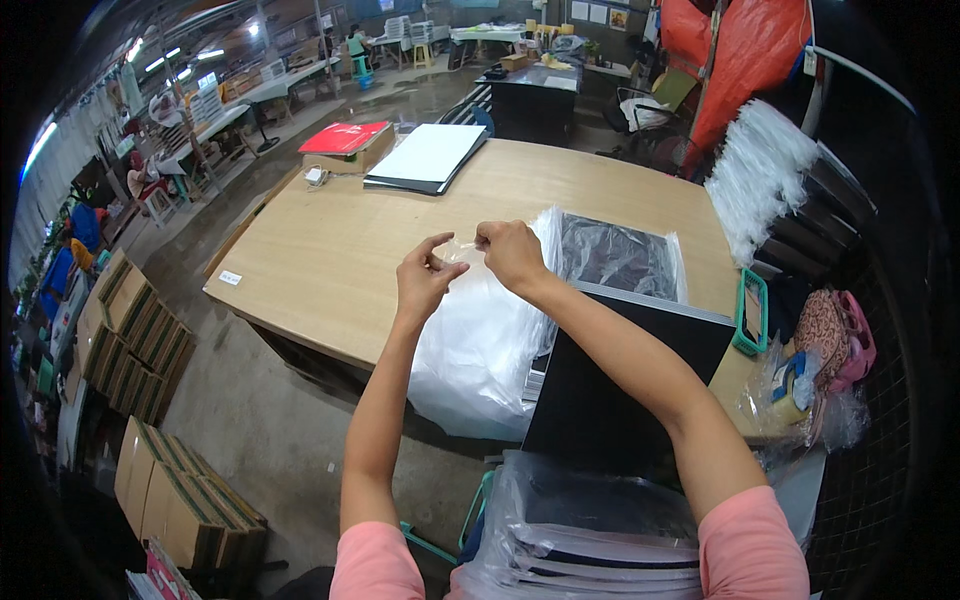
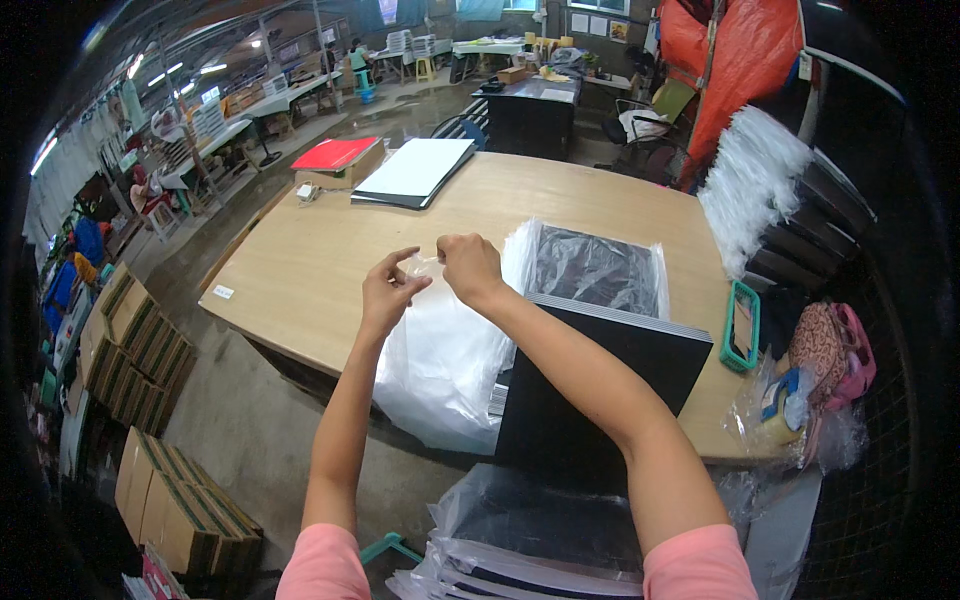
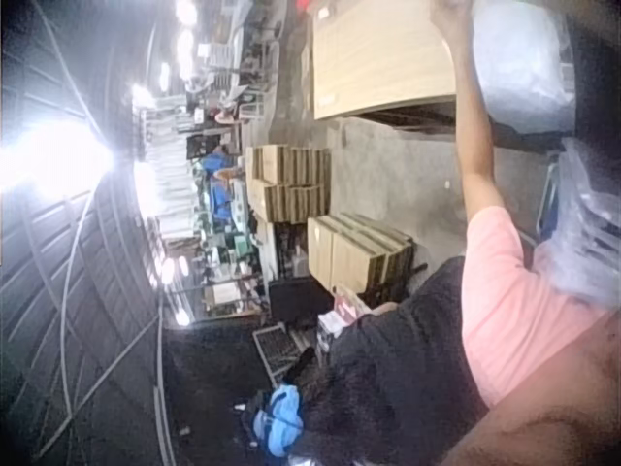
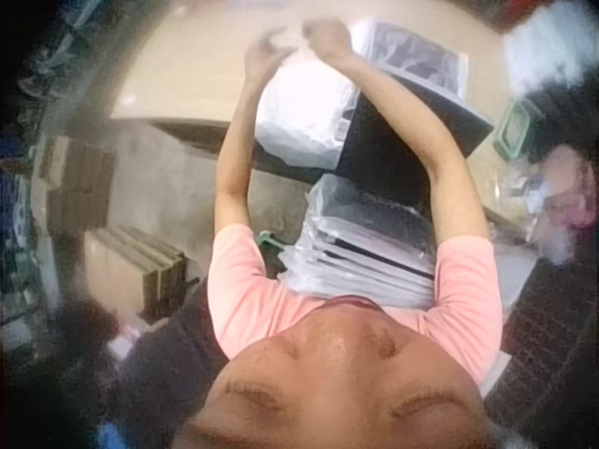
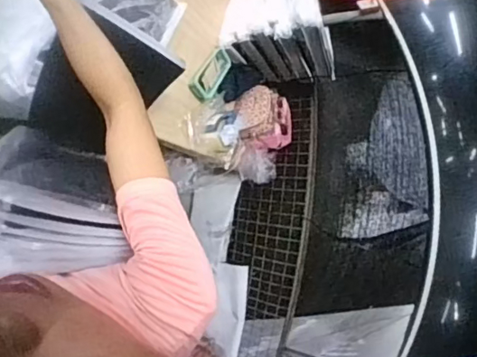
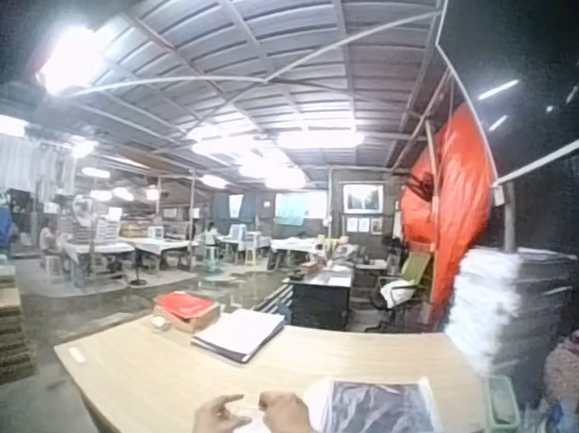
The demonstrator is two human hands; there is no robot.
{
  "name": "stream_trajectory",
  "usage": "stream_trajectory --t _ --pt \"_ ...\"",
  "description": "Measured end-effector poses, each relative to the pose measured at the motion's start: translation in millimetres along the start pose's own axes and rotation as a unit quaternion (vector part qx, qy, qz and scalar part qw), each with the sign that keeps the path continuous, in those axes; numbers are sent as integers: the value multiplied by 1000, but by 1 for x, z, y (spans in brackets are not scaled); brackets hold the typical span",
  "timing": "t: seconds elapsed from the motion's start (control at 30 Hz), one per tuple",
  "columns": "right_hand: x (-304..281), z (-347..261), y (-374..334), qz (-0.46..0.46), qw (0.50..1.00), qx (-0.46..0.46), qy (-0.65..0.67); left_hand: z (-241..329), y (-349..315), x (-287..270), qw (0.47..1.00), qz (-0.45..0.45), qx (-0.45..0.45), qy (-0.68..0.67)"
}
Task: The person places black boards into individual plastic bags by hand, seals the adhesive strips, and gathers the bagged items into a larger plastic bag.
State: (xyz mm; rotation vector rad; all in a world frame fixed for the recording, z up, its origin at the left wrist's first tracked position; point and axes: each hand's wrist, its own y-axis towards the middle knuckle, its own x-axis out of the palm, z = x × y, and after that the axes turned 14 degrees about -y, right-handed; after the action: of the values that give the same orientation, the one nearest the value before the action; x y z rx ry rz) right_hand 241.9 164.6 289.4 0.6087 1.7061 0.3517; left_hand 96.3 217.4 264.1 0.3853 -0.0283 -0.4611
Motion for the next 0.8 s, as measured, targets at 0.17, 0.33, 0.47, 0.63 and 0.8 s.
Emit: stream_trajectory --t 0.17,0.33,0.47,0.63,0.8 --pt "0 -6 4 13 998 -41 36 -33 2 -9 974 -43 -68 -214" --pt "17 3 10 -87 989 -77 88 -41 -12 -6 809 -431 -312 -249" --pt "-23 -28 -17 -615 663 -193 381 5 -38 -76 826 -509 -154 -184" --pt "-116 -23 -90 -684 337 -473 443 67 -125 -71 816 -281 -55 -503" --pt "-175 64 -130 -559 447 -79 693 78 -139 -26 724 -652 -138 -178"
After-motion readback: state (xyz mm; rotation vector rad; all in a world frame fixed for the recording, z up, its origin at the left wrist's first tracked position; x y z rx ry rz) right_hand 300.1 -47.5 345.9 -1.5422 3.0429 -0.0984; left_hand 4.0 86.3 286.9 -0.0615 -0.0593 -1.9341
